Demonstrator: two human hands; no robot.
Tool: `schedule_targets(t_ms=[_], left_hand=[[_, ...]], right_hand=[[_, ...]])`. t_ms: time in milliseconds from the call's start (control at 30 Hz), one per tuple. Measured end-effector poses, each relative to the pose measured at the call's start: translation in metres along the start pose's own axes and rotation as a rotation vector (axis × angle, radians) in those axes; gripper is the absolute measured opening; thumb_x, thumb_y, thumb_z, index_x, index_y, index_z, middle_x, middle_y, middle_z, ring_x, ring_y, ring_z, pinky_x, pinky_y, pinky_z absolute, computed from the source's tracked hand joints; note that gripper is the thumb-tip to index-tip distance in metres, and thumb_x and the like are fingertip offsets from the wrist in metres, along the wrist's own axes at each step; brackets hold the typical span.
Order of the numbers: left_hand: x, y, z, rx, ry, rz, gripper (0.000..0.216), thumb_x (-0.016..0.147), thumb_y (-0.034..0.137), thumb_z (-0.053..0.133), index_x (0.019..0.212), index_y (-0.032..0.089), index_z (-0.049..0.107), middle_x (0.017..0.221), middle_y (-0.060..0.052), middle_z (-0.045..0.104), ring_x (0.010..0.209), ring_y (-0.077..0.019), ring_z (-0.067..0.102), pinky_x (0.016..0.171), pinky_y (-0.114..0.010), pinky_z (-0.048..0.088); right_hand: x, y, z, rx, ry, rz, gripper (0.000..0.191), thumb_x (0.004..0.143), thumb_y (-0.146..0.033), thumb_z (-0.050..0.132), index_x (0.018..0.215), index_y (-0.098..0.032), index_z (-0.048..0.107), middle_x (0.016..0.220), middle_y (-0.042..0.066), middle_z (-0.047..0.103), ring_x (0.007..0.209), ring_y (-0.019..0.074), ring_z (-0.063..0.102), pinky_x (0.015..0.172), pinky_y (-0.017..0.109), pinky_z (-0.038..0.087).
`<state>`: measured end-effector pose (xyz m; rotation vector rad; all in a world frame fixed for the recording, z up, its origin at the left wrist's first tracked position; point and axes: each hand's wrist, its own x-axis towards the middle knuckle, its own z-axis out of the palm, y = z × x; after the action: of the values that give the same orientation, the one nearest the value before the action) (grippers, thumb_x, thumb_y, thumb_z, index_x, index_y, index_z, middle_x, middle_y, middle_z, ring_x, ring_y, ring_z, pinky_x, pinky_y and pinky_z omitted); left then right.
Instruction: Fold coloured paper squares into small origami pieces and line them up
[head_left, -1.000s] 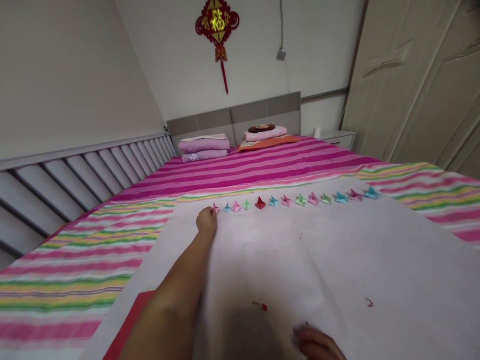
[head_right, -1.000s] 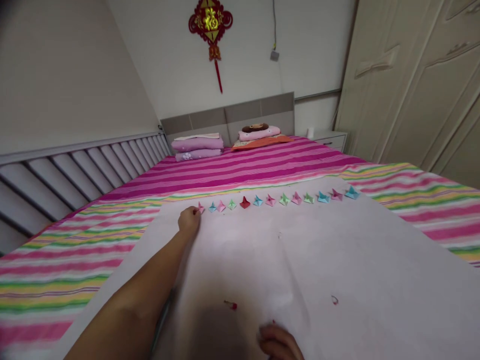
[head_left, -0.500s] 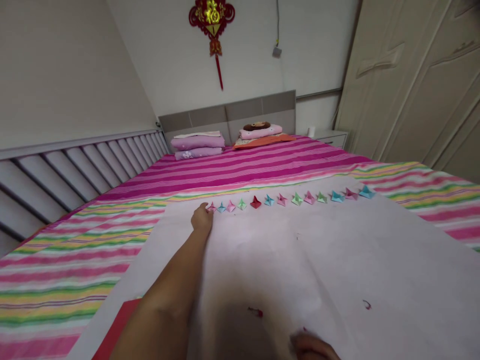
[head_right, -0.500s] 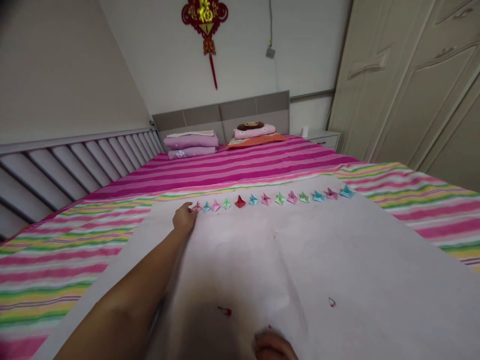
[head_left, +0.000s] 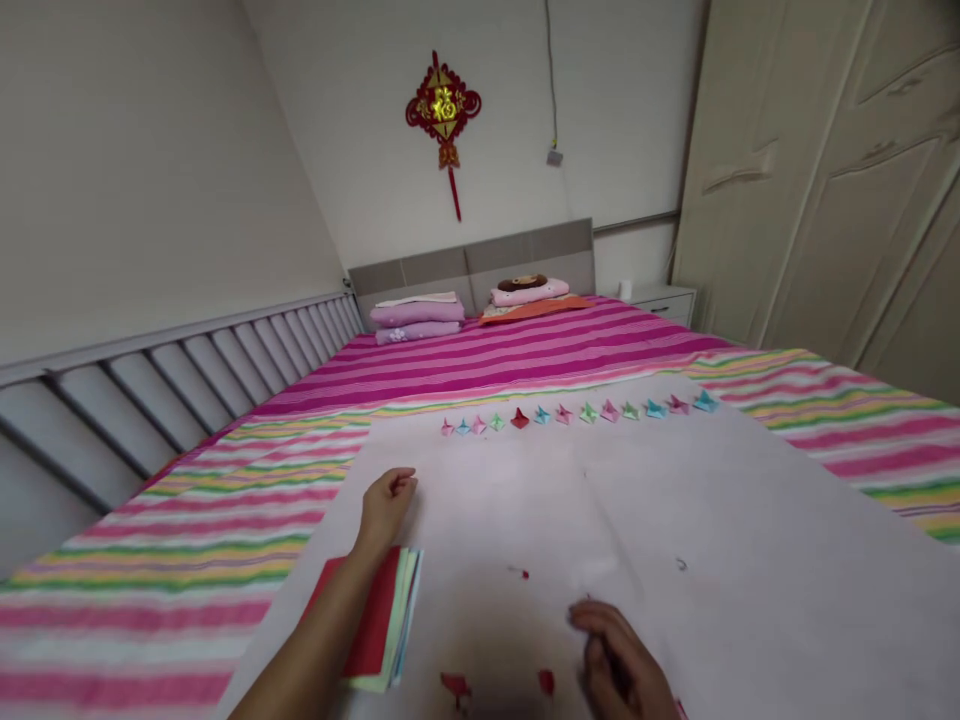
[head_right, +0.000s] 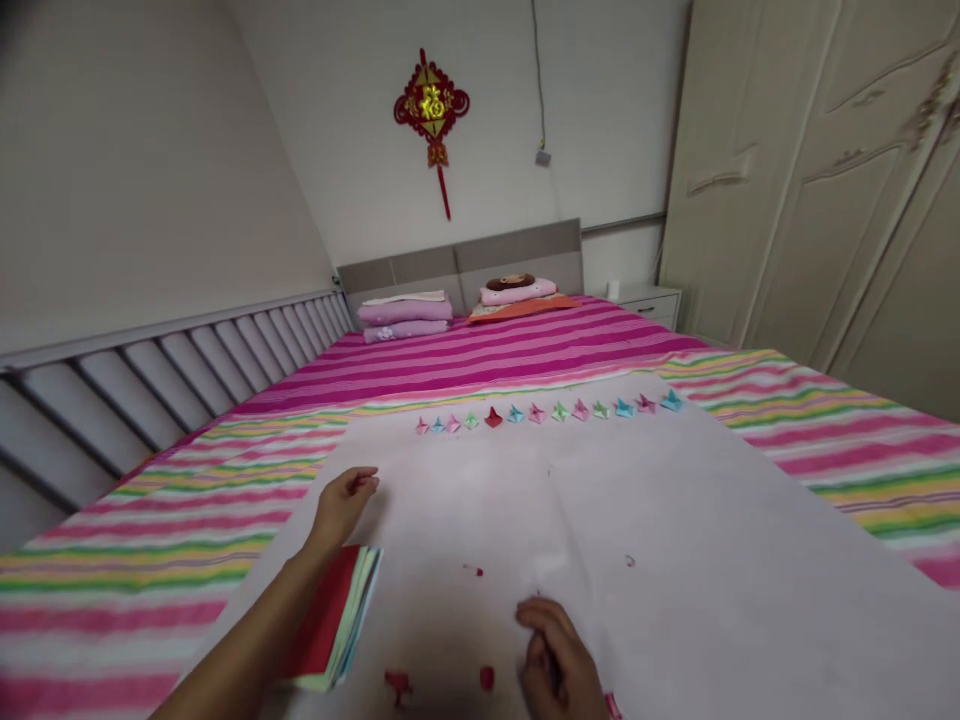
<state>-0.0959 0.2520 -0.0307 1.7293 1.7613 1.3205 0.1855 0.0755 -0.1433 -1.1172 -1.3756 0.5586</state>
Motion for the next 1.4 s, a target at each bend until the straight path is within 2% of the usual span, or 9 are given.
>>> schedule_targets(t_ms=[67, 233, 333, 433, 567, 700, 1033, 1300, 1400], left_hand=[[-0.027, -0.005, -0.019, -0.043, 0.013, -0.021, 0.033, 0.069, 0.039, 0.059, 0.088, 0.014, 0.069, 0.071, -0.004, 0.07, 0.068, -0.0186, 0.066, 0.065, -0.029, 0.052], [-0.095, -0.02, -0.055, -0.055, 0.078, -0.088, 0.033, 0.072, 0.042, 0.058, 0.088, 0.015, 0.069, 0.079, -0.006, 0.073, 0.074, -0.0206, 0.068, 0.069, -0.032, 0.054], [-0.128, -0.03, -0.062, -0.021, 0.121, -0.102, 0.034, 0.073, 0.044, 0.056, 0.083, 0.015, 0.068, 0.079, -0.007, 0.073, 0.075, -0.022, 0.068, 0.072, -0.035, 0.055], [-0.147, -0.035, -0.059, 0.044, 0.138, -0.084, 0.035, 0.076, 0.043, 0.053, 0.088, 0.013, 0.068, 0.09, -0.011, 0.072, 0.086, -0.0237, 0.068, 0.083, -0.039, 0.053], [-0.155, -0.036, -0.048, 0.155, 0.117, -0.024, 0.035, 0.077, 0.039, 0.057, 0.1, 0.014, 0.067, 0.115, -0.014, 0.066, 0.114, -0.0265, 0.057, 0.102, -0.044, 0.04], [-0.158, -0.037, -0.038, 0.233, 0.127, -0.008, 0.046, 0.076, 0.04, 0.06, 0.109, 0.008, 0.063, 0.128, -0.021, 0.056, 0.126, -0.0335, 0.045, 0.107, -0.05, 0.033], [-0.16, -0.053, -0.032, 0.286, 0.119, -0.031, 0.054, 0.073, 0.04, 0.062, 0.115, 0.006, 0.058, 0.128, -0.023, 0.055, 0.124, -0.0377, 0.046, 0.106, -0.052, 0.035], [-0.162, -0.048, -0.041, 0.295, 0.059, -0.039, 0.061, 0.08, 0.038, 0.058, 0.128, 0.001, 0.048, 0.131, -0.025, 0.053, 0.123, -0.0345, 0.049, 0.106, -0.049, 0.037], [-0.163, -0.043, -0.043, 0.286, 0.04, -0.013, 0.059, 0.083, 0.036, 0.055, 0.132, 0.003, 0.045, 0.135, -0.024, 0.049, 0.127, -0.0329, 0.045, 0.108, -0.049, 0.035]], right_hand=[[0.003, -0.005, -0.003, -0.032, 0.008, 0.013, 0.018, 0.083, -0.019, 0.051, 0.092, -0.021, 0.066, 0.098, 0.011, 0.066, 0.094, 0.0236, 0.064, 0.075, 0.03, 0.054], [0.007, -0.014, -0.004, -0.074, -0.032, 0.055, 0.02, 0.074, -0.015, 0.05, 0.089, -0.019, 0.063, 0.082, 0.005, 0.06, 0.062, 0.0171, 0.056, 0.055, 0.027, 0.047], [0.009, -0.018, -0.004, -0.078, -0.068, 0.084, 0.021, 0.072, -0.015, 0.048, 0.087, -0.019, 0.062, 0.069, 0.0, 0.052, 0.054, 0.0156, 0.049, 0.05, 0.026, 0.041], [0.009, -0.021, -0.005, -0.084, -0.057, 0.088, 0.02, 0.071, -0.016, 0.047, 0.085, -0.019, 0.061, 0.071, 0.0, 0.053, 0.054, 0.0152, 0.047, 0.051, 0.027, 0.039], [0.009, -0.022, -0.005, -0.084, -0.06, 0.094, 0.019, 0.071, -0.016, 0.048, 0.084, -0.019, 0.06, 0.069, 0.0, 0.051, 0.056, 0.016, 0.047, 0.054, 0.028, 0.039], [0.01, -0.023, -0.004, -0.085, -0.058, 0.081, 0.018, 0.07, -0.016, 0.047, 0.083, -0.018, 0.06, 0.068, -0.001, 0.049, 0.055, 0.0157, 0.046, 0.052, 0.028, 0.038], [0.01, -0.018, -0.002, -0.121, -0.046, 0.045, 0.018, 0.069, -0.017, 0.045, 0.08, -0.019, 0.06, 0.067, -0.001, 0.048, 0.054, 0.0153, 0.047, 0.051, 0.026, 0.038], [0.01, -0.017, -0.003, -0.107, -0.054, 0.061, 0.019, 0.068, -0.017, 0.046, 0.08, -0.018, 0.061, 0.069, 0.0, 0.05, 0.056, 0.0161, 0.047, 0.052, 0.027, 0.038], [0.011, -0.018, -0.004, -0.106, -0.053, 0.062, 0.018, 0.068, -0.017, 0.047, 0.079, -0.019, 0.061, 0.068, 0.0, 0.05, 0.055, 0.0162, 0.047, 0.052, 0.027, 0.038]])
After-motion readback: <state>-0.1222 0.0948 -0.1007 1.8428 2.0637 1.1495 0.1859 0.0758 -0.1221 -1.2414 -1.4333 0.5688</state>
